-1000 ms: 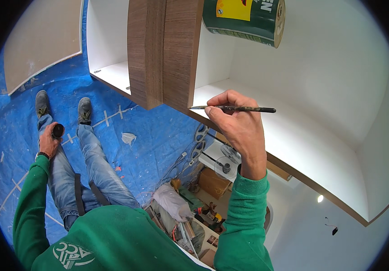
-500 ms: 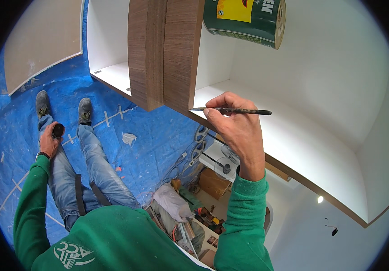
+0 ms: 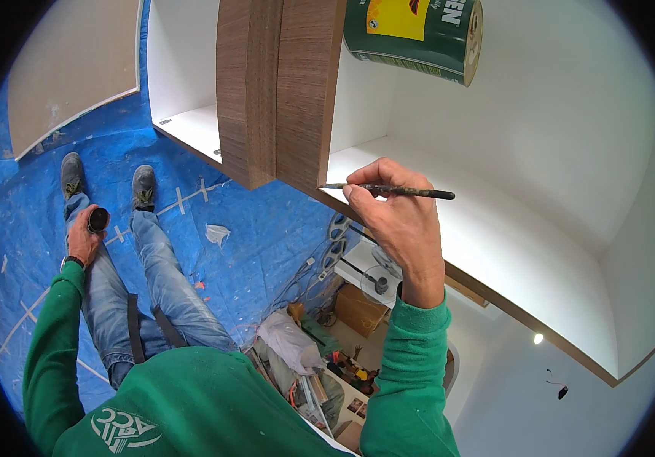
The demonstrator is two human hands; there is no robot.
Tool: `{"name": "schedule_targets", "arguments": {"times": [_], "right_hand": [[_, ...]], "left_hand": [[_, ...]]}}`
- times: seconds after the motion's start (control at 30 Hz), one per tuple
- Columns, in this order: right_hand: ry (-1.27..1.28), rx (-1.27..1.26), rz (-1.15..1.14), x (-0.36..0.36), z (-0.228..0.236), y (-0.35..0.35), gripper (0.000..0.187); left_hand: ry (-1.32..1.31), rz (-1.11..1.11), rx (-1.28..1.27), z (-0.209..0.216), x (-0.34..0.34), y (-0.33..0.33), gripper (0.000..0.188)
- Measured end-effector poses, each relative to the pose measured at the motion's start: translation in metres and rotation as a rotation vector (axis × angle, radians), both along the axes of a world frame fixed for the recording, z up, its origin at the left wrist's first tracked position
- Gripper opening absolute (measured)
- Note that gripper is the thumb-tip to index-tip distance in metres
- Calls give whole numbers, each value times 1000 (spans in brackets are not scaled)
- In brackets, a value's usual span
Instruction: The person paints the edges of a wooden cabinet using a small brush, frequently dipping the brush into a small container of paint held in their other hand, and later wipes the top surface of the cabinet with their hand.
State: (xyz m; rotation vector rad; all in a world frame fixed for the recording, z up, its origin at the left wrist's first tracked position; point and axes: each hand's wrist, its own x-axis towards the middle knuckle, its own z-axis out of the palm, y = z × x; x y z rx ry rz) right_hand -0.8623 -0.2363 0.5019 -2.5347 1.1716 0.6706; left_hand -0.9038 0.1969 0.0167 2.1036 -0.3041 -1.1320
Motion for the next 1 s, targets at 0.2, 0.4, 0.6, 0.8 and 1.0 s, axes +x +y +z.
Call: {"name": "schedule_targets", "arguments": {"times": [0.2,0.4,0.6,0.8,1.0], "right_hand": [[-6,8,10,0,1,1,16],[-44,10,-14,0,-1,1,17],[-57,-6,-43,0,0,2,18],[-21,4,-17,0,-1,2,18],[-84,-16,-42,2,-2,3,18]], "left_hand": [[5,-6,11,1,1,-1,73],[1,-3,-1,-1,0,-1,73],[-16,-4,-15,-5,-2,2,73],[-12,-9,-9,0,1,-2,74],[-16,-9,-12,-5,-1,1,75]]}}
